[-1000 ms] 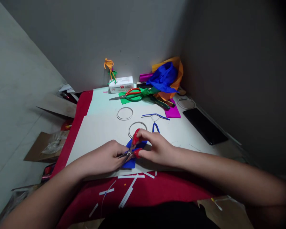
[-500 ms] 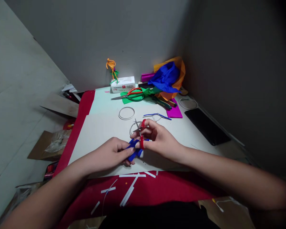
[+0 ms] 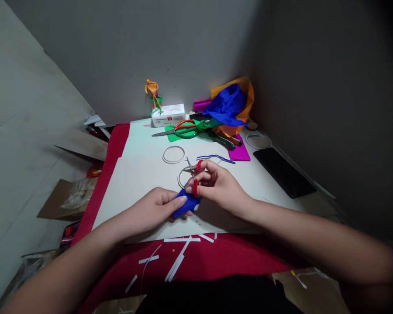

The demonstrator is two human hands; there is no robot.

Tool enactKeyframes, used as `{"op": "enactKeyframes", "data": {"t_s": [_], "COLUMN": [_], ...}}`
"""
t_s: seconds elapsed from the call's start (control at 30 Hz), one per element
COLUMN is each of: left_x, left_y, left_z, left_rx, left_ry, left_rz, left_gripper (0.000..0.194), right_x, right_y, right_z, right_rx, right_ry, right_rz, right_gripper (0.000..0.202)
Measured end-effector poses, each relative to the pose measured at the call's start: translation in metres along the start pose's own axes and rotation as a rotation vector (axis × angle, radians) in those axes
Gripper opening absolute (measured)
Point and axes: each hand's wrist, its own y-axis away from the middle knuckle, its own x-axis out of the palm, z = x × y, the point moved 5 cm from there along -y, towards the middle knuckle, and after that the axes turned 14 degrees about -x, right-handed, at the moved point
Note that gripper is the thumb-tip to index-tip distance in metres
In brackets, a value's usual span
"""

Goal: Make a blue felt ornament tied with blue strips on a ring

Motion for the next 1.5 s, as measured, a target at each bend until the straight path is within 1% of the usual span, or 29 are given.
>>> {"op": "enactKeyframes", "data": {"t_s": [0.13,0.2,0.33,0.4,0.47,0.63,0.67,0.77,0.83,0.9,1.0,1.03,1.07,1.17,1.23,1.3,1.43,1.5], "left_x": [0.000,0.000,0.003,0.003,0.004,0.002,0.002,0.002,0.002,0.001,0.001,0.001,0.001,0.001,0.000,-0.001,-0.003,-0.004], "left_y": [0.002,0.002,0.000,-0.001,0.000,0.003,0.003,0.002,0.002,0.002,0.003,0.003,0.003,0.004,0.004,0.004,0.002,0.001], "left_z": [0.001,0.001,0.002,0.002,0.002,0.000,0.001,0.002,0.001,0.001,0.001,0.001,0.001,0.001,0.002,0.002,0.004,0.005], "left_rx": [-0.038,-0.046,-0.037,-0.042,-0.051,-0.064,-0.067,-0.048,-0.030,-0.031,-0.053,-0.059,-0.060,-0.054,-0.054,-0.051,-0.056,-0.079], "left_ry": [0.026,0.021,0.038,0.033,0.030,0.038,0.036,0.040,0.033,0.016,0.014,0.018,0.023,0.042,0.042,0.042,0.094,0.117], "left_rz": [0.015,0.018,0.034,0.029,0.018,0.008,0.008,0.019,0.019,0.005,-0.001,0.001,0.006,0.008,-0.001,-0.007,0.008,0.008], "left_gripper": [0.041,0.040,0.039,0.039,0.039,0.041,0.041,0.040,0.040,0.041,0.040,0.040,0.040,0.039,0.039,0.039,0.037,0.038], "right_x": [-0.009,-0.011,0.001,0.005,0.004,-0.009,-0.009,0.000,0.005,0.003,-0.007,-0.009,-0.009,-0.003,0.000,-0.002,-0.012,-0.015], "right_y": [-0.004,-0.005,0.000,0.002,0.002,-0.005,-0.005,-0.001,0.001,0.001,-0.003,-0.003,-0.004,0.000,0.002,0.003,-0.002,-0.005], "right_z": [0.002,0.004,0.002,0.000,-0.001,0.003,0.004,0.003,0.000,-0.002,0.000,0.001,0.002,0.001,-0.001,-0.002,-0.004,-0.004], "right_rx": [-0.033,-0.045,0.006,0.029,0.027,-0.036,-0.039,0.012,0.043,0.036,-0.008,-0.016,-0.015,0.036,0.060,0.058,0.042,0.045], "right_ry": [0.005,0.008,-0.007,-0.006,0.004,0.045,0.043,0.007,-0.010,-0.003,0.029,0.032,0.029,-0.006,-0.012,-0.001,0.015,0.022], "right_rz": [-0.068,-0.069,0.082,0.112,0.091,-0.019,-0.012,0.092,0.128,0.101,0.015,0.005,0.014,0.113,0.146,0.126,0.054,0.055], "right_gripper": [0.038,0.039,0.041,0.039,0.038,0.039,0.039,0.039,0.037,0.035,0.035,0.034,0.034,0.038,0.038,0.036,0.038,0.037]}}
